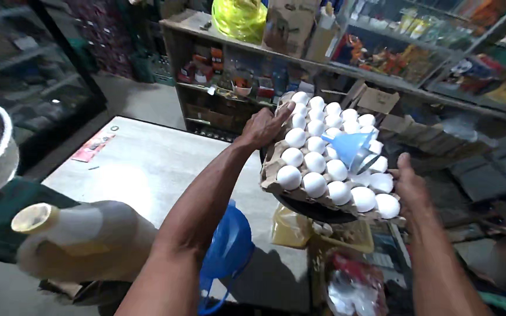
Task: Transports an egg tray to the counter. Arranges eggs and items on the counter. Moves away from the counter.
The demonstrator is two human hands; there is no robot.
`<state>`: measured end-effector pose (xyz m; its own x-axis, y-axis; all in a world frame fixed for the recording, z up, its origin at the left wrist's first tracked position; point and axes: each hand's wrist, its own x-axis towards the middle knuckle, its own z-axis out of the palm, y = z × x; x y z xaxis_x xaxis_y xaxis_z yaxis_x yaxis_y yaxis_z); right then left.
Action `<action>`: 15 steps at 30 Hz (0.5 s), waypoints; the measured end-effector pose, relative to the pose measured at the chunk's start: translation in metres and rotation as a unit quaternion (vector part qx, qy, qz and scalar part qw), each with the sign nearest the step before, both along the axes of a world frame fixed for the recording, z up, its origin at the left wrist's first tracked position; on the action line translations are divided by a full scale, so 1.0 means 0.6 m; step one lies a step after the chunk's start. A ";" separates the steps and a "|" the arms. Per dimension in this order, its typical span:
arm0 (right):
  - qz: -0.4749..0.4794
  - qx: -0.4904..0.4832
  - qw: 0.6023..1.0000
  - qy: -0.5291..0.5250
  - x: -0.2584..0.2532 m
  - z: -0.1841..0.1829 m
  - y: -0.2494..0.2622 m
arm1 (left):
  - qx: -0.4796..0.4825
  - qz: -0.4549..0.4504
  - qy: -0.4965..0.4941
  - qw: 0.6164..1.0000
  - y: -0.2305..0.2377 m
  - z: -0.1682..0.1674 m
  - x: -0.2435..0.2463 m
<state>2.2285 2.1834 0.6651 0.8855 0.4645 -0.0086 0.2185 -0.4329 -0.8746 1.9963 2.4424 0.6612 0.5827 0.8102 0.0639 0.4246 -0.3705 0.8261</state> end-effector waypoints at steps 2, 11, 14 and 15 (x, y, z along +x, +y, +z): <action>0.019 -0.025 0.999 -0.010 0.000 -0.030 0.055 | -0.013 0.010 0.012 1.000 0.046 -0.031 -0.005; 0.065 -0.057 0.995 0.045 0.026 -0.193 0.220 | -0.065 0.044 0.055 0.995 0.178 -0.207 -0.020; 0.085 -0.082 0.992 0.049 0.036 -0.231 0.243 | -0.068 0.050 0.054 0.995 0.199 -0.259 -0.020; 0.088 -0.090 0.991 0.049 0.039 -0.241 0.248 | -0.074 0.051 0.054 0.994 0.204 -0.271 -0.021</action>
